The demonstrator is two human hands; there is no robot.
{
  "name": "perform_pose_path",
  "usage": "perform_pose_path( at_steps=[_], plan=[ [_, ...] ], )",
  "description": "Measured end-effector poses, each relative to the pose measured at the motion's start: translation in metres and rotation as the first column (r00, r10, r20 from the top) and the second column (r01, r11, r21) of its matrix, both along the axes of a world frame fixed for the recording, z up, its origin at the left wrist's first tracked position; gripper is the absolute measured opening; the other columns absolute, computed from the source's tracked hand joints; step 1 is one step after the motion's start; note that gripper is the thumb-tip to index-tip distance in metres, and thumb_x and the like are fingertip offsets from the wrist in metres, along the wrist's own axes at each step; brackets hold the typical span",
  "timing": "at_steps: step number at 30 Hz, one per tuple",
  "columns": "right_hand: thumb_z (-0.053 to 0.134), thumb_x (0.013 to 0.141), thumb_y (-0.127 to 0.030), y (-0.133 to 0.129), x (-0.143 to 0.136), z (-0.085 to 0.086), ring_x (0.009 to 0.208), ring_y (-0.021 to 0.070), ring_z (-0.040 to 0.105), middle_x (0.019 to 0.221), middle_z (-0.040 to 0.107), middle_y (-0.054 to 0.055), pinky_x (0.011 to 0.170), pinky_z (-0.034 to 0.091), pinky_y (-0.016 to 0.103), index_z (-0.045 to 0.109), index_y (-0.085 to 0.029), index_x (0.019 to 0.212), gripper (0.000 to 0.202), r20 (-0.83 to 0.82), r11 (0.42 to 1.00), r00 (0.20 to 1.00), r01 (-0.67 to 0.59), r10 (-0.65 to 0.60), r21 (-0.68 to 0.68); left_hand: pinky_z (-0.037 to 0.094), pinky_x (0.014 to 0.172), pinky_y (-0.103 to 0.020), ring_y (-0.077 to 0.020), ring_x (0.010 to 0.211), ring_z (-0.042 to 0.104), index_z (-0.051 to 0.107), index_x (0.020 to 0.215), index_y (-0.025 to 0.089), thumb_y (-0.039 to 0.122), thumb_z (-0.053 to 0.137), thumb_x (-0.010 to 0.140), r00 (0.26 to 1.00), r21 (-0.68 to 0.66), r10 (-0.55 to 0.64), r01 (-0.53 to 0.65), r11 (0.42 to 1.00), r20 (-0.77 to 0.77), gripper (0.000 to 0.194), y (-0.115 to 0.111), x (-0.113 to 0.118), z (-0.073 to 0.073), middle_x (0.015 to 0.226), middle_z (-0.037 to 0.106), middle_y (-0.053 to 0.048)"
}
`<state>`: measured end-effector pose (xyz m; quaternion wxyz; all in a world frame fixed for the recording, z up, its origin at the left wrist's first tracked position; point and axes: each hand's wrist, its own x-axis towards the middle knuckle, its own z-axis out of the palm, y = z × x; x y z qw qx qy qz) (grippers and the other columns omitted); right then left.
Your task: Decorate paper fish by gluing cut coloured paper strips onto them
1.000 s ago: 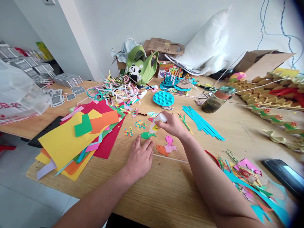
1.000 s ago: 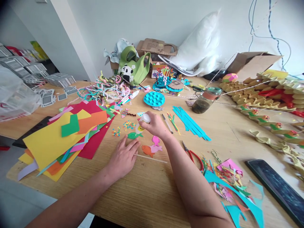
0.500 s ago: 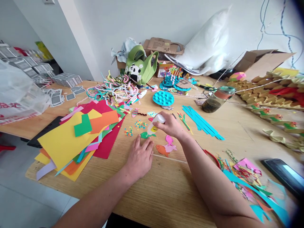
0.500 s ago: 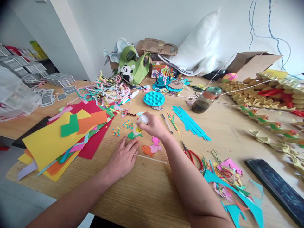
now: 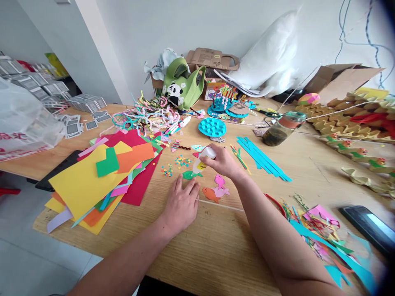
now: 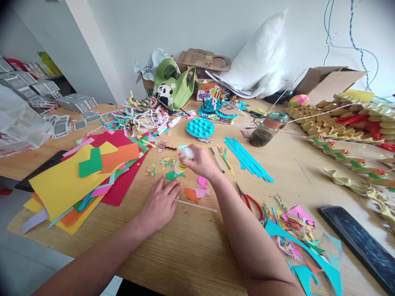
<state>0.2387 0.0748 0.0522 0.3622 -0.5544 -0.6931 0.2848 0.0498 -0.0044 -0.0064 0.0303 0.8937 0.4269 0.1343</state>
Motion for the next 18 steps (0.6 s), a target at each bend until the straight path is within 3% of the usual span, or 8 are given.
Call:
perform_pose_path(
  at_steps=[4, 18],
  plan=[
    [0.062, 0.073, -0.039, 0.0005, -0.0006, -0.0013, 0.061, 0.015, 0.056, 0.07, 0.065, 0.002, 0.054, 0.04, 0.024, 0.056, -0.018, 0.082, 0.023, 0.002, 0.998, 0.999, 0.05, -0.05, 0.024, 0.034, 0.109, -0.056, -0.0359, 0.137, 0.034, 0.055, 0.132, 0.018, 0.027, 0.04, 0.094, 1.0, 0.005, 0.001, -0.001, 1.0, 0.006, 0.042, 0.0, 0.0001, -0.0004, 0.141, 0.053, -0.007],
    [0.061, 0.074, -0.037, -0.002, -0.0032, 0.001, 0.062, 0.0148, 0.056, 0.073, 0.066, 0.003, 0.055, 0.042, 0.025, 0.059, -0.016, 0.085, 0.023, -0.015, 0.999, 1.0, -0.025, 0.024, -0.025, 0.033, 0.11, -0.056, -0.0356, 0.137, 0.033, 0.054, 0.133, 0.018, 0.027, 0.042, 0.093, 1.0, -0.011, 0.003, -0.003, 1.0, -0.006, 0.042, -0.0005, 0.0001, 0.0008, 0.142, 0.051, -0.008]
  ],
)
